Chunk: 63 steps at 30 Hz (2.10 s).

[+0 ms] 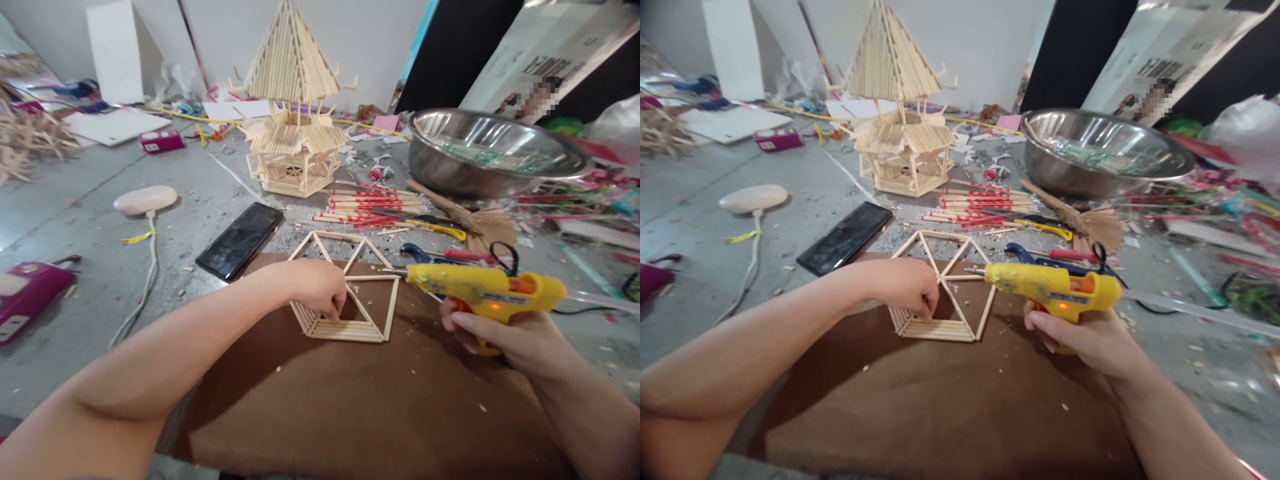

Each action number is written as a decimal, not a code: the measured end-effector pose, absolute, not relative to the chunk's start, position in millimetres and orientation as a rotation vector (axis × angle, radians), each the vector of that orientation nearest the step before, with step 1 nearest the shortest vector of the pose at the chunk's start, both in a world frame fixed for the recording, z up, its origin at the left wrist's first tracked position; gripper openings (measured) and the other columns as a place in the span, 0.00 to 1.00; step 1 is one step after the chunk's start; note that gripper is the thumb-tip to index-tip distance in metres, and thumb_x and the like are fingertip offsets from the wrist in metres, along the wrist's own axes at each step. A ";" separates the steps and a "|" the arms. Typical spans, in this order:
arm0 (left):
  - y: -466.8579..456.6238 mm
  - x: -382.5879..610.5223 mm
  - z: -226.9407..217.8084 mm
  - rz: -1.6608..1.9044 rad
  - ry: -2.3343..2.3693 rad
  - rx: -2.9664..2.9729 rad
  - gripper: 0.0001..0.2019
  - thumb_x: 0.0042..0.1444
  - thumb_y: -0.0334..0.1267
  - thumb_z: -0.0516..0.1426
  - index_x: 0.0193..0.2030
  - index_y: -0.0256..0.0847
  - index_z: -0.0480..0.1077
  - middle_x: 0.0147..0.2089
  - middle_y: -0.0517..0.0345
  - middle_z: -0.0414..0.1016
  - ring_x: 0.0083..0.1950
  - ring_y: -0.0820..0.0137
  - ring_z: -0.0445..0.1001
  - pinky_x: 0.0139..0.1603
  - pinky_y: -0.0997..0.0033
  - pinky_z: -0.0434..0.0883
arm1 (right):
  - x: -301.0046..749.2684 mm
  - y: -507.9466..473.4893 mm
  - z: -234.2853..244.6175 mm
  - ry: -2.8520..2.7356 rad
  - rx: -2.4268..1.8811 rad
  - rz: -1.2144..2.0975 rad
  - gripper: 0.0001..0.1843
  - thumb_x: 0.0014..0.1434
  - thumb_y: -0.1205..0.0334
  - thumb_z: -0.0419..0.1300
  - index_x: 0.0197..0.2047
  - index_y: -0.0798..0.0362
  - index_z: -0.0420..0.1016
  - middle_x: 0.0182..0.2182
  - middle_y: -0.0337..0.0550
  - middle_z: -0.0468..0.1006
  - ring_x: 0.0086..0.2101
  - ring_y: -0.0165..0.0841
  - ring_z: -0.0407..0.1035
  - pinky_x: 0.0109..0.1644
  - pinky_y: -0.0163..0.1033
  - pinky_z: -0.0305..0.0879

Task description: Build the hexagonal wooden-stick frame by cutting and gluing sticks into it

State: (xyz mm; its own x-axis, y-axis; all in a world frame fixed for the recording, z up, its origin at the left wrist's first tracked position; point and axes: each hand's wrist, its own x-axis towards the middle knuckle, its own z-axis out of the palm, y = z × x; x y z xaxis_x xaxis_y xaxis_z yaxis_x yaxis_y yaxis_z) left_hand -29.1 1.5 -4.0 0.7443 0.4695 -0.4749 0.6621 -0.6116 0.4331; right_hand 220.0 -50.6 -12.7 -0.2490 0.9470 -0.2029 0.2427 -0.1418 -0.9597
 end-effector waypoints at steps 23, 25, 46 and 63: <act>-1.3 -29.9 -4.7 -0.406 0.872 2.375 0.09 0.41 0.41 0.54 0.30 0.45 0.73 0.29 0.61 0.74 0.28 0.75 0.67 0.26 0.77 0.59 | 225.8 -46.9 -15.1 -1.588 -1.344 1.460 0.08 0.43 0.60 0.59 0.26 0.54 0.67 0.19 0.38 0.68 0.14 0.22 0.59 0.14 0.28 0.55; -1.6 -29.6 -3.8 -0.418 0.886 2.367 0.09 0.41 0.41 0.54 0.30 0.45 0.73 0.29 0.61 0.74 0.28 0.74 0.67 0.26 0.77 0.59 | 224.9 -47.2 -14.6 -1.578 -1.354 1.446 0.08 0.43 0.59 0.59 0.26 0.54 0.67 0.19 0.38 0.68 0.14 0.22 0.59 0.14 0.28 0.55; 1.7 -33.6 -4.2 -0.340 0.771 2.305 0.10 0.44 0.41 0.54 0.31 0.42 0.73 0.30 0.62 0.74 0.26 0.78 0.67 0.26 0.80 0.59 | 225.3 -47.0 -16.5 -1.536 -1.386 1.455 0.09 0.42 0.59 0.60 0.26 0.55 0.67 0.19 0.38 0.68 0.14 0.23 0.58 0.14 0.29 0.55; 2.3 -38.9 5.8 -0.390 0.700 2.331 0.09 0.44 0.37 0.54 0.31 0.39 0.72 0.29 0.60 0.74 0.26 0.78 0.66 0.24 0.80 0.58 | 224.5 -46.6 -14.4 -1.490 -1.365 1.479 0.08 0.42 0.60 0.60 0.26 0.55 0.68 0.19 0.39 0.69 0.13 0.23 0.59 0.14 0.30 0.54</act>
